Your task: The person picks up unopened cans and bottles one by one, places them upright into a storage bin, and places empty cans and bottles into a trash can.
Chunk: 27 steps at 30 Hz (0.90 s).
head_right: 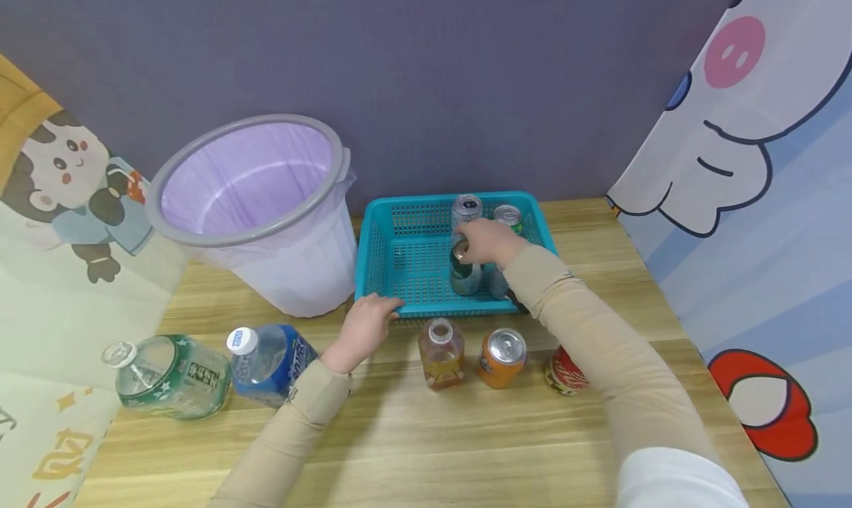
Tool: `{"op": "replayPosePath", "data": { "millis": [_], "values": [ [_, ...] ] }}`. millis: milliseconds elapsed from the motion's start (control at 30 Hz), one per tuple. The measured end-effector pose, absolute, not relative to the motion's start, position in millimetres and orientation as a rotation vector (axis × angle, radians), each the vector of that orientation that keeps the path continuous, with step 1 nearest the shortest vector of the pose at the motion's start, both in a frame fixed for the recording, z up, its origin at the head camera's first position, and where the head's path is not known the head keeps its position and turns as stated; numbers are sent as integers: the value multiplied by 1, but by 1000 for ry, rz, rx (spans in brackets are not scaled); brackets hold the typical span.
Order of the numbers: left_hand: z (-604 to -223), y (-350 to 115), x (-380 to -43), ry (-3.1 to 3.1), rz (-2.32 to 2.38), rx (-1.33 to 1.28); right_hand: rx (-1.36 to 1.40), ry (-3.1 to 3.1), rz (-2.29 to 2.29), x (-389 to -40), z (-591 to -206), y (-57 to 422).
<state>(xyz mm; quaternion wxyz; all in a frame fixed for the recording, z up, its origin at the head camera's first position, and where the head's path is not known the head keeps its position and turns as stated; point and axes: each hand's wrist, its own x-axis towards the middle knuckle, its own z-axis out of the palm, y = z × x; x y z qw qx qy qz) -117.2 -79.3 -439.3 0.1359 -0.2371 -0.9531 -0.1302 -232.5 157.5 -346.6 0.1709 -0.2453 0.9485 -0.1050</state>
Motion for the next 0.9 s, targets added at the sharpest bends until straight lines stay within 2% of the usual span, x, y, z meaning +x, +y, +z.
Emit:
{"op": "replayPosePath", "data": {
  "millis": [300, 900],
  "values": [
    [-440, -80, -118, -2758, -364, -681, -672, 2763, -359, -230, -329, 178],
    [-438, -78, -116, -2783, -356, -676, -747, 2734, -432, -211, -332, 196]
  ]
}}
